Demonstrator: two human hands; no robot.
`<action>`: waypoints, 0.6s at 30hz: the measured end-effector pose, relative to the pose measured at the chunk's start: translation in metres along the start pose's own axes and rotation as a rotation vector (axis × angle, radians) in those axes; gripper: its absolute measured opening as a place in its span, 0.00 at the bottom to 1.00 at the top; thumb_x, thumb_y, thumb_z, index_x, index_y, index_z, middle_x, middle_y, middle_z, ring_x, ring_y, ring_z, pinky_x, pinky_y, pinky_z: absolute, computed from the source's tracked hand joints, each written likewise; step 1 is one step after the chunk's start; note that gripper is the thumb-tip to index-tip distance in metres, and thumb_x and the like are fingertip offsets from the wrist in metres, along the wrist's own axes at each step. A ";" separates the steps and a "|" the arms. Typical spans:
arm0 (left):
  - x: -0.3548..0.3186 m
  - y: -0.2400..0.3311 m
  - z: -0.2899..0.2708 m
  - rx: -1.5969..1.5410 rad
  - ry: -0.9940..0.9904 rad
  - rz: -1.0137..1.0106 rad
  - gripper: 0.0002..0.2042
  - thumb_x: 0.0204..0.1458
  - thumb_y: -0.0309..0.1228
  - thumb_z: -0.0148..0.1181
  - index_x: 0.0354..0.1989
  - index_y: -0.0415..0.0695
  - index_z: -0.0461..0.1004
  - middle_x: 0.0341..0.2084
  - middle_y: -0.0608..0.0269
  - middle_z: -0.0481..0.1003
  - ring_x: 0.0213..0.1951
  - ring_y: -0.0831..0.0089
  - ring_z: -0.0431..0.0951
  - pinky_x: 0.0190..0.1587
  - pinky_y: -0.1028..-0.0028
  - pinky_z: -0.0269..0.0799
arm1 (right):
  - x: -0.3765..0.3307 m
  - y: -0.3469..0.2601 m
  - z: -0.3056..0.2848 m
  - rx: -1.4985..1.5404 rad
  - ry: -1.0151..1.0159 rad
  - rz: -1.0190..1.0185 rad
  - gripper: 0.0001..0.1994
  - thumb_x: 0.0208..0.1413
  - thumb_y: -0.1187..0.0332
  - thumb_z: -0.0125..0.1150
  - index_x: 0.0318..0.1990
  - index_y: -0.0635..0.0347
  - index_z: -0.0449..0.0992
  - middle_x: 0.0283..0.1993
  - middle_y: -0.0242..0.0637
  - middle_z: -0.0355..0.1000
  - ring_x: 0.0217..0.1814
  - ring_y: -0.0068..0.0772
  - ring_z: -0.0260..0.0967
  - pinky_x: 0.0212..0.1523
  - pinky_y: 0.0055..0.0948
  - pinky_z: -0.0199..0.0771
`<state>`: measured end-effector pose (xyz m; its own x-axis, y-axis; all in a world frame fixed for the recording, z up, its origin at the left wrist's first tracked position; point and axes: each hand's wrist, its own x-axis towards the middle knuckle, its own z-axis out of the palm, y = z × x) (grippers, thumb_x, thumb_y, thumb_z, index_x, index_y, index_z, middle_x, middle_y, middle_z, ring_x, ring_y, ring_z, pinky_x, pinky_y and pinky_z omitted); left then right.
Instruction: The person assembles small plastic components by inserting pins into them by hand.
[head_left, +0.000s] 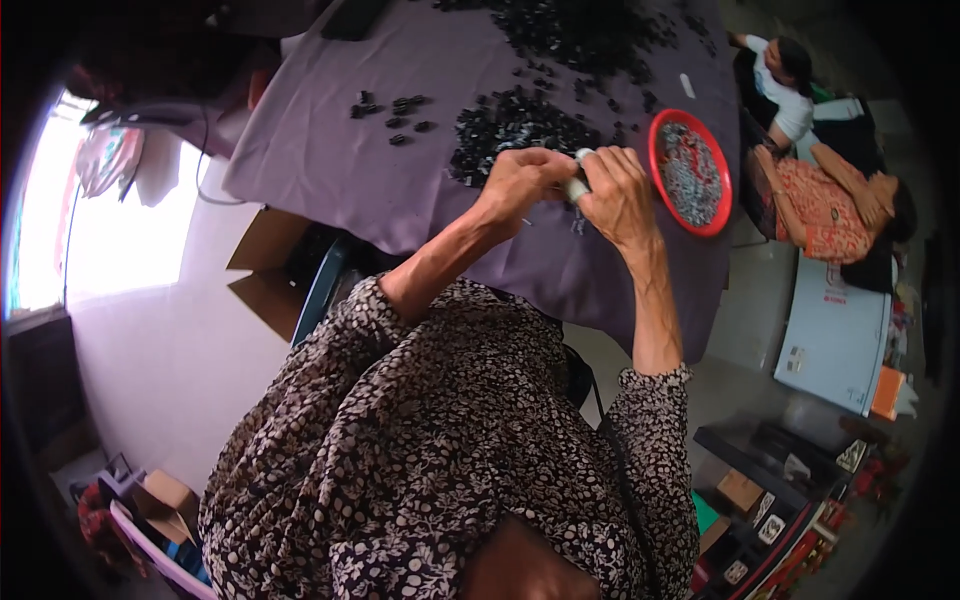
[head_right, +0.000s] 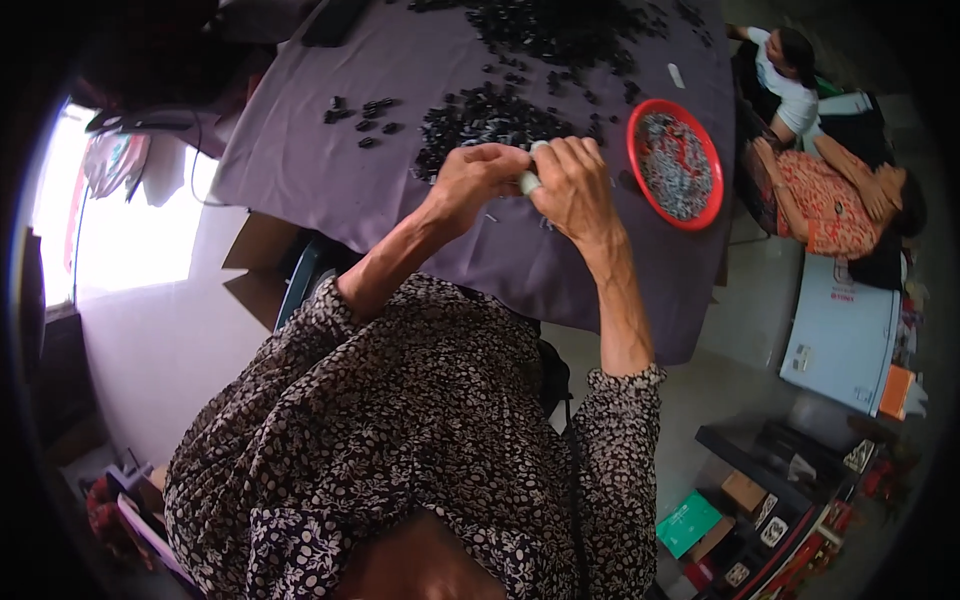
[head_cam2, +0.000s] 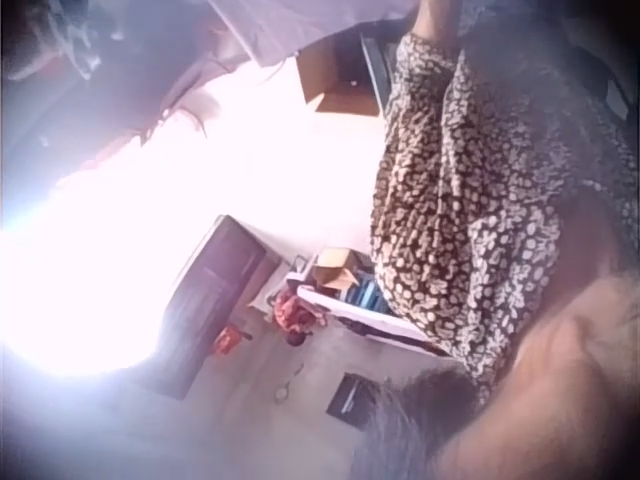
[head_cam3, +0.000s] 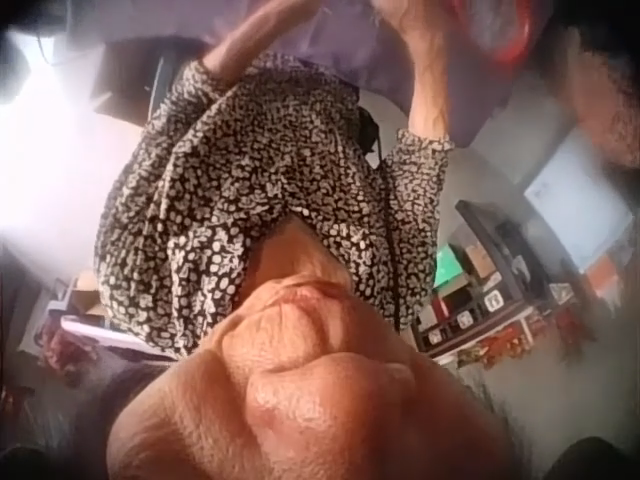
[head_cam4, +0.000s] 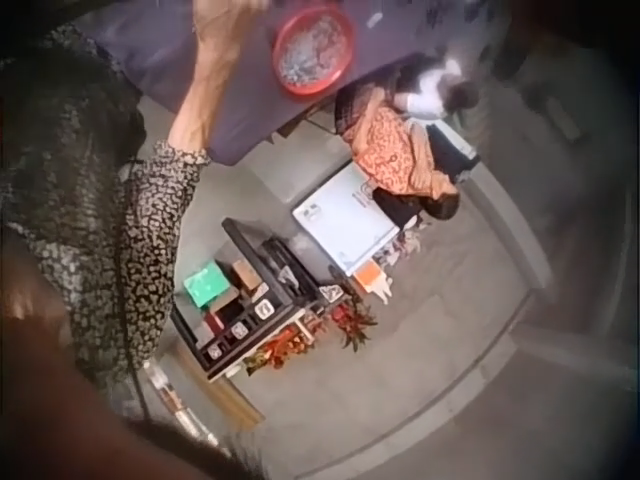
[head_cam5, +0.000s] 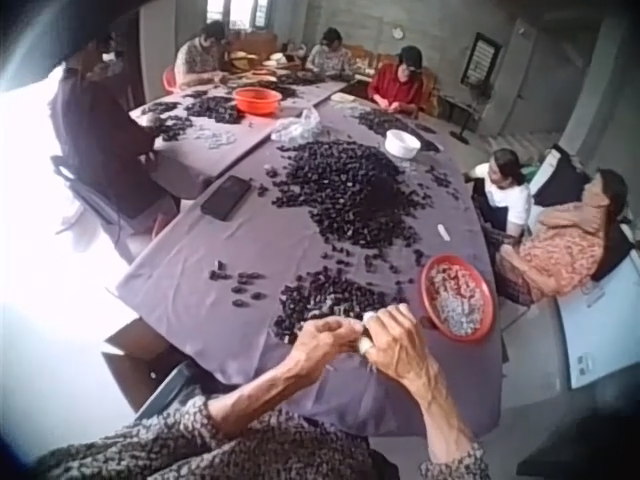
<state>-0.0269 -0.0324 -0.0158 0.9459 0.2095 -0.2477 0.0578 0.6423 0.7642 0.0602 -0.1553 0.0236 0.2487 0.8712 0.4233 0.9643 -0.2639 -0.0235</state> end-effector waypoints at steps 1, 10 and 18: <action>-0.001 0.004 0.001 0.126 -0.027 0.010 0.09 0.48 0.28 0.56 0.33 0.35 0.74 0.29 0.61 0.74 0.32 0.74 0.73 0.39 0.74 0.70 | -0.003 0.001 -0.003 -0.003 -0.033 -0.007 0.05 0.36 0.74 0.54 0.23 0.61 0.65 0.25 0.40 0.64 0.31 0.42 0.63 0.35 0.37 0.62; -0.002 -0.007 0.001 0.194 -0.023 -0.020 0.06 0.46 0.28 0.59 0.26 0.37 0.76 0.23 0.63 0.75 0.26 0.79 0.71 0.32 0.79 0.66 | -0.011 -0.009 -0.002 -0.045 -0.066 0.015 0.10 0.45 0.66 0.58 0.25 0.60 0.65 0.23 0.38 0.64 0.28 0.39 0.63 0.32 0.35 0.61; -0.007 -0.011 -0.002 0.381 -0.140 -0.004 0.07 0.46 0.28 0.59 0.26 0.36 0.77 0.22 0.62 0.75 0.27 0.77 0.73 0.32 0.77 0.70 | -0.025 -0.008 -0.002 0.016 -0.092 -0.017 0.14 0.45 0.63 0.60 0.20 0.60 0.62 0.20 0.38 0.62 0.24 0.39 0.61 0.28 0.35 0.59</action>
<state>-0.0351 -0.0393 -0.0234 0.9782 0.0882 -0.1881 0.1513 0.3180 0.9360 0.0462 -0.1760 0.0146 0.2389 0.9100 0.3388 0.9696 -0.2428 -0.0314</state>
